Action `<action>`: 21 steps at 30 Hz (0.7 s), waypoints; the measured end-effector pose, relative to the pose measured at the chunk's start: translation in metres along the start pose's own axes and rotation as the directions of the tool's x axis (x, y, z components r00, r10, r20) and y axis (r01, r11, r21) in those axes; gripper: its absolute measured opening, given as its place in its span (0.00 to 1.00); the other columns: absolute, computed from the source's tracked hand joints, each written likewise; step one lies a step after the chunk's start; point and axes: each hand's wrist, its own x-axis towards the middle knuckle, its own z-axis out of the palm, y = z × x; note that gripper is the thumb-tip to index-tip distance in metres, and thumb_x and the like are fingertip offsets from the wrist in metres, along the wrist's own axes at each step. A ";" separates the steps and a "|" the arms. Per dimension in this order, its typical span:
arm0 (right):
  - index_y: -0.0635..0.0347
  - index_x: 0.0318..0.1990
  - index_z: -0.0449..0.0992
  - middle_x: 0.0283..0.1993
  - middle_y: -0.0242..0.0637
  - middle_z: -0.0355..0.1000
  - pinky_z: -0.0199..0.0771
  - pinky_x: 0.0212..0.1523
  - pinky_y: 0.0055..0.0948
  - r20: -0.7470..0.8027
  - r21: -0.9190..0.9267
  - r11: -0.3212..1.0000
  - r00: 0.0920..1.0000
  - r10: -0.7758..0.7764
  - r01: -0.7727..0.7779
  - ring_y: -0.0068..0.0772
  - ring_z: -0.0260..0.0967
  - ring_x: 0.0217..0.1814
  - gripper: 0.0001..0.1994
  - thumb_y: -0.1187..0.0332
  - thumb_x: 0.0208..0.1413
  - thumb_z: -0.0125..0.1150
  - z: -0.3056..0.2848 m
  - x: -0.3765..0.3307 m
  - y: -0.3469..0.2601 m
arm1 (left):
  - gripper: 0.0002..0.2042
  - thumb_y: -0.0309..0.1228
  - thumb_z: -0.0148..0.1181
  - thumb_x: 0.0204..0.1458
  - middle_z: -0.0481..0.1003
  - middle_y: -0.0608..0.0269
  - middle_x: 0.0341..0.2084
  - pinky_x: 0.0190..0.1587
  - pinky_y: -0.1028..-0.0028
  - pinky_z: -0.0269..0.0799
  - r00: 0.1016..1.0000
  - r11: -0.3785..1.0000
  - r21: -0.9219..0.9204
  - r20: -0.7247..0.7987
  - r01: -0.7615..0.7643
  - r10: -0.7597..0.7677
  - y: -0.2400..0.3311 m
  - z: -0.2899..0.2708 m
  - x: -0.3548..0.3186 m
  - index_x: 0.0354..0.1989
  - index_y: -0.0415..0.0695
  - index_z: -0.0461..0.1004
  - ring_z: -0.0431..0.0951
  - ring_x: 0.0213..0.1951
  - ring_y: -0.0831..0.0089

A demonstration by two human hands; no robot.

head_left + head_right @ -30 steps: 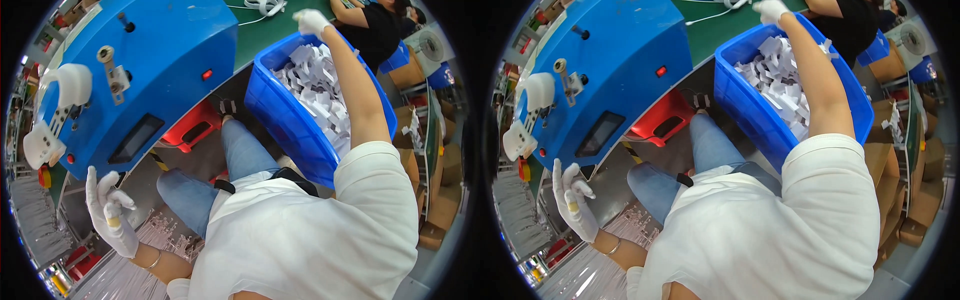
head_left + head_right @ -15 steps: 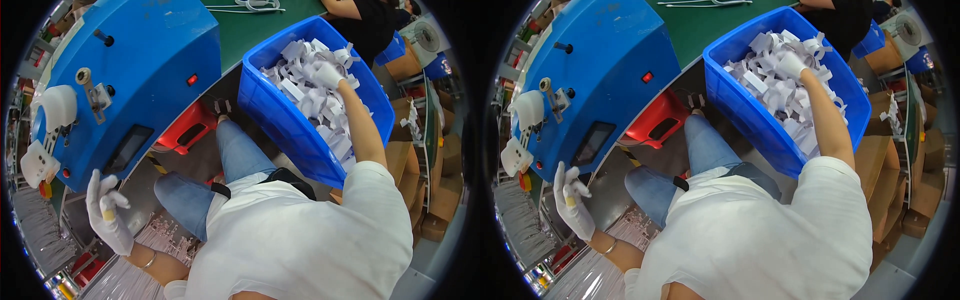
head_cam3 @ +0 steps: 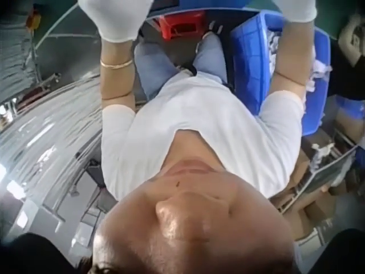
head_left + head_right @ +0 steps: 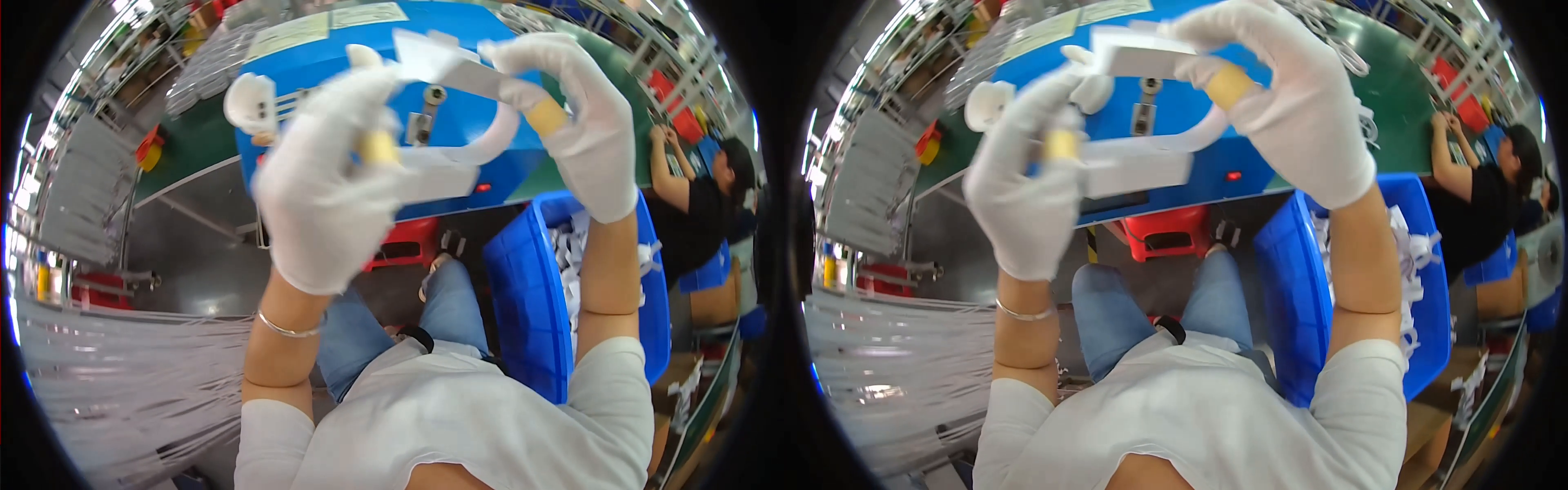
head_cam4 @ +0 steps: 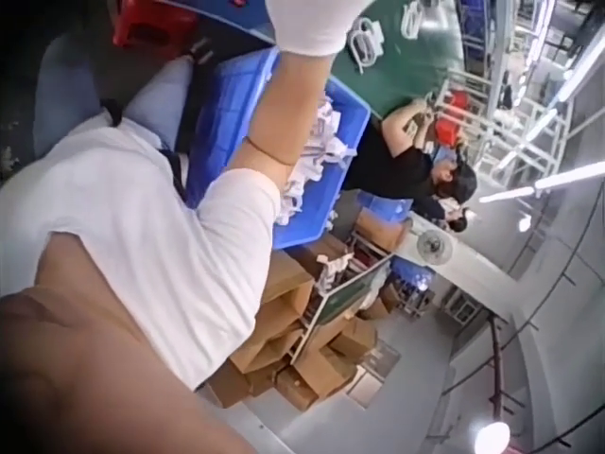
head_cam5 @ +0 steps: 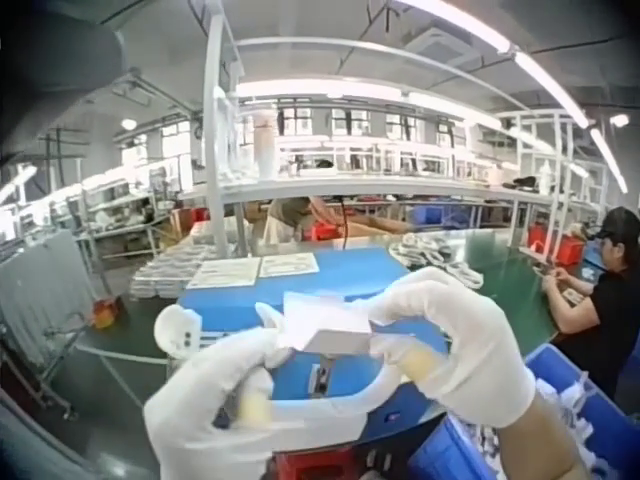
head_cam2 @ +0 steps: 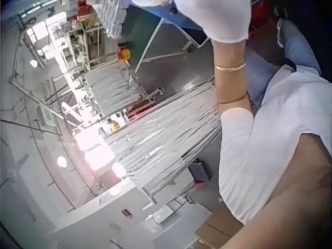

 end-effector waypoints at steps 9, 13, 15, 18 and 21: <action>0.65 0.42 0.75 0.42 0.31 0.74 0.67 0.46 0.18 -0.091 0.275 0.961 0.996 -0.009 0.034 0.18 0.69 0.43 0.08 0.74 0.57 0.58 0.088 0.030 0.026 | 0.06 0.30 0.63 0.46 0.75 0.60 0.24 0.31 0.72 0.71 0.955 0.798 0.525 -0.186 0.295 -0.231 -0.029 -0.056 0.034 0.30 0.42 0.76 0.76 0.26 0.64; 0.63 0.44 0.76 0.40 0.30 0.74 0.68 0.46 0.18 -0.097 0.375 0.926 0.991 0.087 -0.044 0.19 0.69 0.42 0.08 0.73 0.57 0.58 0.092 0.040 0.025 | 0.06 0.29 0.63 0.45 0.75 0.59 0.25 0.31 0.72 0.71 0.971 0.737 0.634 -0.125 0.236 -0.203 -0.037 -0.062 0.038 0.30 0.43 0.77 0.76 0.26 0.65; 0.63 0.44 0.77 0.40 0.30 0.74 0.68 0.46 0.18 -0.084 0.381 0.924 0.993 0.081 -0.043 0.19 0.69 0.41 0.09 0.72 0.57 0.58 0.092 0.047 0.024 | 0.06 0.27 0.63 0.43 0.75 0.59 0.26 0.33 0.72 0.71 0.965 0.861 0.453 -0.218 0.230 -0.143 -0.046 -0.061 0.044 0.30 0.42 0.77 0.76 0.27 0.64; 0.62 0.46 0.76 0.42 0.32 0.74 0.68 0.49 0.19 0.055 0.434 0.868 0.969 0.242 -0.241 0.21 0.70 0.42 0.11 0.69 0.57 0.59 0.091 0.054 0.015 | 0.08 0.24 0.62 0.42 0.76 0.60 0.28 0.34 0.75 0.71 0.950 0.886 0.368 -0.238 0.281 -0.202 -0.057 -0.064 0.043 0.33 0.41 0.78 0.76 0.27 0.69; 0.66 0.47 0.74 0.43 0.36 0.74 0.68 0.51 0.22 0.053 0.425 0.879 0.976 0.213 -0.215 0.23 0.70 0.45 0.17 0.62 0.57 0.60 0.092 0.041 0.020 | 0.08 0.20 0.60 0.44 0.77 0.62 0.29 0.31 0.79 0.69 0.939 0.892 0.315 -0.225 0.324 -0.262 -0.055 -0.062 0.041 0.35 0.41 0.78 0.74 0.26 0.77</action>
